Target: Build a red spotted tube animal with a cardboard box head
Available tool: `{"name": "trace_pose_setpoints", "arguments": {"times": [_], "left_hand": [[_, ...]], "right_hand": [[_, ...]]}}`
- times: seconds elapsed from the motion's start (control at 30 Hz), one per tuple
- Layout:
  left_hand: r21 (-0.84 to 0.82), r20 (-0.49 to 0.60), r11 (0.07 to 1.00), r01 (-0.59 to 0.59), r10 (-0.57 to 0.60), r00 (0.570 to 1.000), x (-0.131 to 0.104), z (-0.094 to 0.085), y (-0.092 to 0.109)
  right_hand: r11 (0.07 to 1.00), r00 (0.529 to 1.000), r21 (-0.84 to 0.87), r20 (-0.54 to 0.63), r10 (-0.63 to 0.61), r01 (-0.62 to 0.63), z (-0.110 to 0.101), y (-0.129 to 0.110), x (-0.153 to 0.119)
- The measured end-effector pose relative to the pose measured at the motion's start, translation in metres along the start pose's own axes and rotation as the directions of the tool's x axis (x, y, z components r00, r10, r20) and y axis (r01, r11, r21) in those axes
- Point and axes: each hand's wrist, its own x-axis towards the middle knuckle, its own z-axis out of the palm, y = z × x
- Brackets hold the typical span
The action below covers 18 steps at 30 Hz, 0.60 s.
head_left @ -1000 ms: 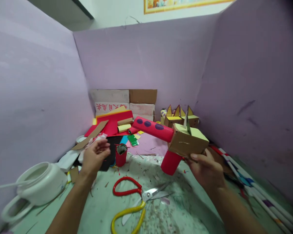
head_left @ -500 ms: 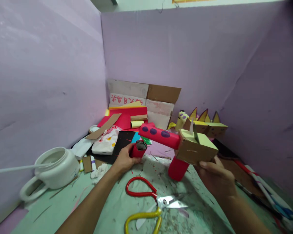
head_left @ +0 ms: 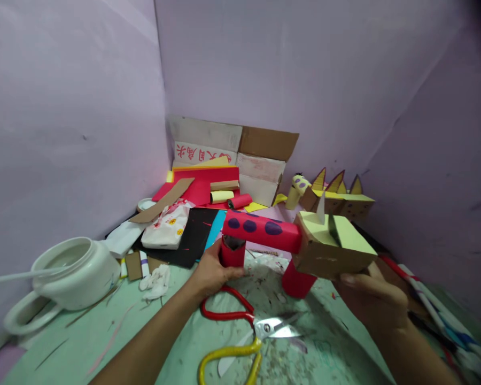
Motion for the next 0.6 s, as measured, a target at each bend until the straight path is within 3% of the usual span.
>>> {"name": "trace_pose_setpoints", "arguments": {"times": [0.13,0.37,0.6], "left_hand": [[-0.035,0.012,0.999,0.016,-0.016,1.0,0.002,-0.005,-0.004],[0.084,-0.009,0.996,0.003,-0.002,1.0,0.001,0.001,-0.005],[0.05,-0.006,0.996,-0.073,0.074,0.997,0.001,0.001,-0.011]], "right_hand": [[0.999,0.998,-0.038,0.062,-0.009,0.011,0.005,0.001,0.0],[0.998,0.991,-0.064,0.134,-0.021,0.03,0.004,0.004,-0.002],[0.993,0.983,-0.098,0.177,-0.052,0.071,0.005,0.003,-0.004]]}}
